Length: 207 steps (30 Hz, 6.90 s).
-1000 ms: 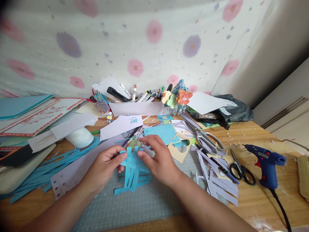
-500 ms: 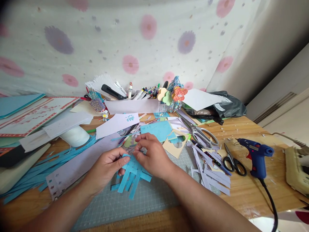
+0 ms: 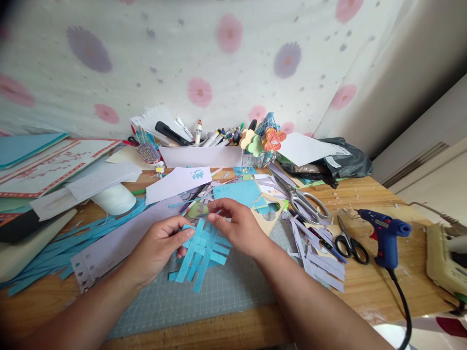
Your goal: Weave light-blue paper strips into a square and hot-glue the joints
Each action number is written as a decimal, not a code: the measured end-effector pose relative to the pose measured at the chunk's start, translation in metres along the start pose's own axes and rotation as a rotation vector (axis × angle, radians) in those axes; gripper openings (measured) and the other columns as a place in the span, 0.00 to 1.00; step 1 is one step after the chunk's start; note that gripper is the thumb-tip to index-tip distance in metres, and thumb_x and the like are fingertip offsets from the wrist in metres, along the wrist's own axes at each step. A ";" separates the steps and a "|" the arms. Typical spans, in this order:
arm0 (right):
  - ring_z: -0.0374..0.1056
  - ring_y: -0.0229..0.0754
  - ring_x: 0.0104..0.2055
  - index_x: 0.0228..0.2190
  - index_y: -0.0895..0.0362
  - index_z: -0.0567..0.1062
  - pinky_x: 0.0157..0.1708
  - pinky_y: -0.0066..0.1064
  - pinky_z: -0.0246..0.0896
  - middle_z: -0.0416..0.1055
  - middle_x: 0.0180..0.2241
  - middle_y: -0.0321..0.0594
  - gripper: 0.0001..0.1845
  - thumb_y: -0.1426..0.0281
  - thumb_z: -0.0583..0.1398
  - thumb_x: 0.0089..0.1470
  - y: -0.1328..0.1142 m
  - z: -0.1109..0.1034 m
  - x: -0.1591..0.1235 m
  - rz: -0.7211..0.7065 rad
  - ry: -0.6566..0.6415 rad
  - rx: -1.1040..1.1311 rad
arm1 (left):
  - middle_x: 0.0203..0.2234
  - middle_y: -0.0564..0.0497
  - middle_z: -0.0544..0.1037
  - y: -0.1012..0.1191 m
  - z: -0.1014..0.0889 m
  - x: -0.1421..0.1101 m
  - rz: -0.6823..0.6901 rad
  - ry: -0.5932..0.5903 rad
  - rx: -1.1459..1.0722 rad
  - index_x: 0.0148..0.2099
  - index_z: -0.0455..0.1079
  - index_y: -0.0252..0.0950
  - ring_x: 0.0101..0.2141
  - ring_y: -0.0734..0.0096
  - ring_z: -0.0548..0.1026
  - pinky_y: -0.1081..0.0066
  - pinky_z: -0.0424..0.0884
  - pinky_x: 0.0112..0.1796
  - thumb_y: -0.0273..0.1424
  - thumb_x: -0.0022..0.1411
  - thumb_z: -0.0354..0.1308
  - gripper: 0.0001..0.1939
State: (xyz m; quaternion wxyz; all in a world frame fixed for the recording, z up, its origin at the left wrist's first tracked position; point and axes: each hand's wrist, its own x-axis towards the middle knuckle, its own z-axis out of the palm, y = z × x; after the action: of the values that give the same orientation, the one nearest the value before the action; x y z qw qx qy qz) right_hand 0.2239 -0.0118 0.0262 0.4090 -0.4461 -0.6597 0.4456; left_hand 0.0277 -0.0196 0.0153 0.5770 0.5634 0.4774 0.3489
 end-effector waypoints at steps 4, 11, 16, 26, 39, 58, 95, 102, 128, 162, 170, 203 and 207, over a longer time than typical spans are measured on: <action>0.62 0.35 0.29 0.32 0.60 0.73 0.28 0.26 0.57 0.69 0.29 0.37 0.12 0.63 0.59 0.52 0.000 0.000 0.002 0.108 -0.057 0.054 | 0.17 0.59 0.67 -0.001 -0.001 -0.001 -0.029 0.008 -0.047 0.29 0.65 0.35 0.18 0.80 0.66 0.79 0.62 0.21 0.40 0.54 0.60 0.14; 0.53 0.31 0.21 0.24 0.59 0.69 0.20 0.23 0.49 0.61 0.20 0.31 0.12 0.63 0.63 0.45 -0.001 0.010 0.001 0.201 -0.063 0.217 | 0.17 0.59 0.66 0.003 0.001 -0.002 -0.023 -0.021 -0.056 0.29 0.65 0.35 0.18 0.79 0.65 0.78 0.62 0.20 0.40 0.53 0.61 0.14; 0.54 0.30 0.21 0.23 0.58 0.70 0.20 0.23 0.49 0.63 0.21 0.31 0.14 0.62 0.65 0.42 0.000 0.012 0.001 0.231 -0.025 0.292 | 0.17 0.59 0.64 0.006 -0.004 -0.002 -0.026 -0.092 -0.002 0.32 0.67 0.34 0.18 0.81 0.61 0.79 0.57 0.19 0.40 0.51 0.62 0.15; 0.52 0.29 0.20 0.23 0.58 0.67 0.20 0.23 0.47 0.61 0.20 0.29 0.17 0.60 0.66 0.41 0.001 0.015 0.001 0.253 0.030 0.386 | 0.15 0.58 0.66 0.000 -0.005 0.001 -0.117 -0.203 -0.112 0.27 0.66 0.34 0.17 0.81 0.59 0.78 0.54 0.18 0.39 0.47 0.65 0.15; 0.51 0.30 0.21 0.23 0.58 0.66 0.21 0.24 0.46 0.59 0.21 0.29 0.20 0.57 0.66 0.40 0.002 0.018 0.001 0.254 0.081 0.418 | 0.22 0.54 0.73 -0.001 0.002 -0.001 -0.095 -0.086 -0.311 0.33 0.72 0.32 0.22 0.76 0.68 0.75 0.65 0.25 0.39 0.47 0.68 0.16; 0.53 0.30 0.20 0.21 0.58 0.67 0.21 0.25 0.47 0.61 0.18 0.30 0.19 0.59 0.67 0.36 0.002 0.025 0.001 0.318 0.159 0.484 | 0.17 0.55 0.70 -0.005 0.005 0.000 -0.107 0.021 -0.216 0.24 0.68 0.32 0.20 0.76 0.64 0.74 0.62 0.24 0.41 0.46 0.66 0.17; 0.55 0.31 0.23 0.22 0.58 0.65 0.25 0.25 0.50 0.62 0.21 0.30 0.20 0.59 0.67 0.39 0.007 0.024 0.001 0.284 0.122 0.484 | 0.22 0.50 0.77 -0.004 0.006 0.000 -0.169 0.015 -0.276 0.32 0.73 0.31 0.22 0.69 0.73 0.70 0.71 0.25 0.38 0.46 0.67 0.15; 0.49 0.30 0.22 0.23 0.58 0.63 0.22 0.24 0.44 0.56 0.19 0.28 0.20 0.56 0.64 0.44 0.010 0.025 0.001 0.261 0.092 0.371 | 0.23 0.49 0.78 -0.005 0.006 0.000 -0.180 0.025 -0.307 0.34 0.73 0.31 0.22 0.71 0.74 0.73 0.71 0.24 0.40 0.46 0.67 0.18; 0.54 0.36 0.25 0.25 0.57 0.62 0.23 0.26 0.51 0.60 0.22 0.35 0.20 0.53 0.52 0.56 0.012 0.033 -0.003 0.159 0.065 -0.057 | 0.26 0.48 0.79 -0.005 0.007 0.002 -0.184 0.038 -0.360 0.38 0.75 0.32 0.22 0.74 0.73 0.73 0.72 0.26 0.36 0.46 0.68 0.17; 0.52 0.31 0.22 0.22 0.58 0.66 0.24 0.24 0.47 0.60 0.21 0.29 0.17 0.60 0.65 0.42 0.006 0.022 -0.003 0.288 -0.115 0.403 | 0.25 0.54 0.74 0.006 -0.022 0.007 0.219 0.137 0.144 0.39 0.74 0.37 0.26 0.73 0.70 0.75 0.65 0.28 0.31 0.50 0.65 0.12; 0.49 0.30 0.21 0.22 0.58 0.66 0.23 0.24 0.42 0.57 0.19 0.29 0.20 0.57 0.65 0.42 0.008 0.023 -0.003 0.318 -0.100 0.375 | 0.21 0.55 0.72 0.004 -0.019 0.008 0.202 0.181 0.167 0.34 0.75 0.37 0.23 0.74 0.66 0.76 0.61 0.25 0.32 0.49 0.65 0.08; 0.64 0.32 0.25 0.37 0.57 0.66 0.27 0.25 0.63 0.66 0.24 0.30 0.22 0.67 0.68 0.42 0.010 0.028 -0.003 0.226 0.061 0.565 | 0.21 0.57 0.71 0.004 -0.007 0.005 0.166 0.288 -0.117 0.33 0.68 0.35 0.24 0.76 0.69 0.77 0.68 0.23 0.34 0.48 0.64 0.11; 0.63 0.33 0.26 0.36 0.56 0.66 0.28 0.26 0.63 0.65 0.25 0.30 0.17 0.68 0.65 0.46 0.010 0.028 -0.002 0.200 0.062 0.517 | 0.26 0.54 0.75 0.004 -0.005 0.003 0.093 0.200 -0.214 0.37 0.67 0.36 0.27 0.73 0.72 0.75 0.71 0.26 0.35 0.49 0.65 0.15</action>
State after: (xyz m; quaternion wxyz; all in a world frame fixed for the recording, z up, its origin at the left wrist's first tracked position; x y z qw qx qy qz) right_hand 0.2004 -0.0182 0.0084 0.4832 -0.4033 -0.4641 0.6233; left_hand 0.0245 -0.0143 0.0195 0.5667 0.4825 0.4660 0.4784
